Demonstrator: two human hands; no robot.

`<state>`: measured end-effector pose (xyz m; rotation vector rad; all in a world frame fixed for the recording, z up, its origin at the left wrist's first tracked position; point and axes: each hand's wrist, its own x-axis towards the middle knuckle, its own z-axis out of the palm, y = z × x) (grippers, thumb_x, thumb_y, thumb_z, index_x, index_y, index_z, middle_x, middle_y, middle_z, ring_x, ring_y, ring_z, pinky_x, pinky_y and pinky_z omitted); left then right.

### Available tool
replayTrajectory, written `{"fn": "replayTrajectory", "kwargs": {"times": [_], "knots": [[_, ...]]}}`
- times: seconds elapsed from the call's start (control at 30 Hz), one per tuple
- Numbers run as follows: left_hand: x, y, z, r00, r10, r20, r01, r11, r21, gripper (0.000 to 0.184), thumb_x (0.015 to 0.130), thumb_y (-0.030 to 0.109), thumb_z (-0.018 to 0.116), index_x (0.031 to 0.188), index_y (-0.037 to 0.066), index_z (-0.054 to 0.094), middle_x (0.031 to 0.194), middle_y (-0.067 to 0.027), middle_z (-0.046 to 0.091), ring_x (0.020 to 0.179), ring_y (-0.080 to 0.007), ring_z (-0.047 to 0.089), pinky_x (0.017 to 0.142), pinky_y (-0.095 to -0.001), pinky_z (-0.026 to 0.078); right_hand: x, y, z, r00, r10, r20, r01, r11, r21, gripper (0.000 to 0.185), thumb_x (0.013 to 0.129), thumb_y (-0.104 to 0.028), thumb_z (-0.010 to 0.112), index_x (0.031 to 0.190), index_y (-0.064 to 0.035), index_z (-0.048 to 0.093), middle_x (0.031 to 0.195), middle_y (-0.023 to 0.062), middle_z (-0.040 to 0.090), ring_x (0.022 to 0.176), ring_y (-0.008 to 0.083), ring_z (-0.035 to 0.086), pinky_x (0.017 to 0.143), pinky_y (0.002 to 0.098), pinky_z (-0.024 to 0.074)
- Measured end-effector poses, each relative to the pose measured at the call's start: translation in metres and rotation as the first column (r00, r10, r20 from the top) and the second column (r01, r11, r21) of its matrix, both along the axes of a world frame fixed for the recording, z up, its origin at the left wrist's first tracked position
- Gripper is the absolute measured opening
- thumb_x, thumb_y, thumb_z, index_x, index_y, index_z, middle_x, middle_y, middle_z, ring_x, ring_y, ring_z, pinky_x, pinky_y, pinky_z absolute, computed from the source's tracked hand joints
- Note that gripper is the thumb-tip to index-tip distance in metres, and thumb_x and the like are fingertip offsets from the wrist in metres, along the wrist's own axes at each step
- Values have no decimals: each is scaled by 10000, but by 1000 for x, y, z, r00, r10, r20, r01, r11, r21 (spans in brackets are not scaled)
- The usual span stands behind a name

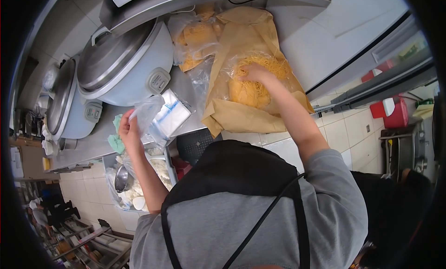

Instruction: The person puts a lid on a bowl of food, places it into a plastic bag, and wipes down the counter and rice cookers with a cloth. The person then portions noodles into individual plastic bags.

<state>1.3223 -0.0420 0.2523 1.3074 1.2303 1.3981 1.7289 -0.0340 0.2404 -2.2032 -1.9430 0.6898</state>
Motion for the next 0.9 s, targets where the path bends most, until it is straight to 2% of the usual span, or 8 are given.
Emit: {"fn": "replayTrajectory", "kwargs": {"times": [0.23, 0.4, 0.5, 0.57, 0.67, 0.7, 0.83, 0.9], "knots": [[1, 0, -1, 1000, -27, 1, 27, 999, -23, 188, 823, 63, 496, 990, -9, 544, 873, -48, 590, 764, -81, 538, 673, -186, 413, 73, 28, -25, 995, -61, -78, 70, 991, 111, 460, 636, -14, 566, 1078, -138, 570, 1080, 139, 550, 1023, 270, 509, 828, 320, 436], [4, 0, -7, 997, -62, 41, 62, 998, -12, 192, 823, 56, 488, 995, -14, 538, 886, -52, 593, 771, -84, 541, 675, -185, 413, 75, 13, 105, 985, -64, 160, -19, 882, 471, 324, 631, 48, 521, 873, -122, 654, 918, 137, 615, 847, 292, 585, 737, 331, 473], [8, 3, -7, 996, -86, 32, 86, 996, -10, 190, 823, 53, 486, 993, -14, 540, 892, -55, 595, 777, -86, 543, 682, -186, 413, 62, -8, 178, 983, -107, 148, -17, 753, 658, 332, 638, 46, 519, 906, -109, 640, 890, 121, 625, 813, 243, 601, 708, 308, 475], [12, 3, -5, 994, -100, 33, 100, 995, 0, 189, 823, 52, 485, 991, -14, 542, 893, -56, 596, 779, -87, 543, 685, -186, 413, 34, -31, 222, 993, -94, -65, 111, 654, 749, 222, 647, 56, 495, 826, -10, 609, 795, 193, 608, 796, 272, 605, 708, 323, 456], [17, 0, -3, 995, -97, 27, 97, 995, -21, 187, 822, 51, 484, 987, -14, 545, 886, -56, 598, 772, -84, 541, 682, -184, 410, 43, -17, 210, 996, -22, 82, -51, 610, 791, 272, 645, 40, 497, 887, -16, 607, 821, 218, 591, 803, 285, 607, 698, 322, 463], [18, -1, -3, 995, -99, 9, 99, 995, -17, 187, 822, 50, 484, 986, -13, 546, 883, -55, 599, 768, -82, 540, 677, -182, 409, 45, -16, 208, 998, -25, 65, -31, 673, 739, 276, 639, 34, 490, 880, -18, 614, 806, 206, 599, 786, 282, 612, 682, 313, 470], [16, -2, -3, 993, -114, 26, 114, 994, 3, 185, 820, 48, 487, 985, -11, 548, 880, -51, 598, 763, -77, 537, 670, -178, 407, 43, -19, 208, 999, 19, -28, 11, 607, 795, 208, 662, 21, 512, 839, 9, 621, 758, 175, 624, 727, 239, 625, 646, 291, 475], [14, -4, -2, 993, -113, 29, 114, 993, -11, 186, 820, 47, 487, 986, -10, 548, 880, -50, 599, 767, -75, 537, 672, -178, 405, 60, -7, 181, 994, 33, -107, 49, 731, 680, 355, 654, 42, 515, 957, -110, 621, 847, 84, 634, 770, 183, 597, 679, 279, 472]]}}
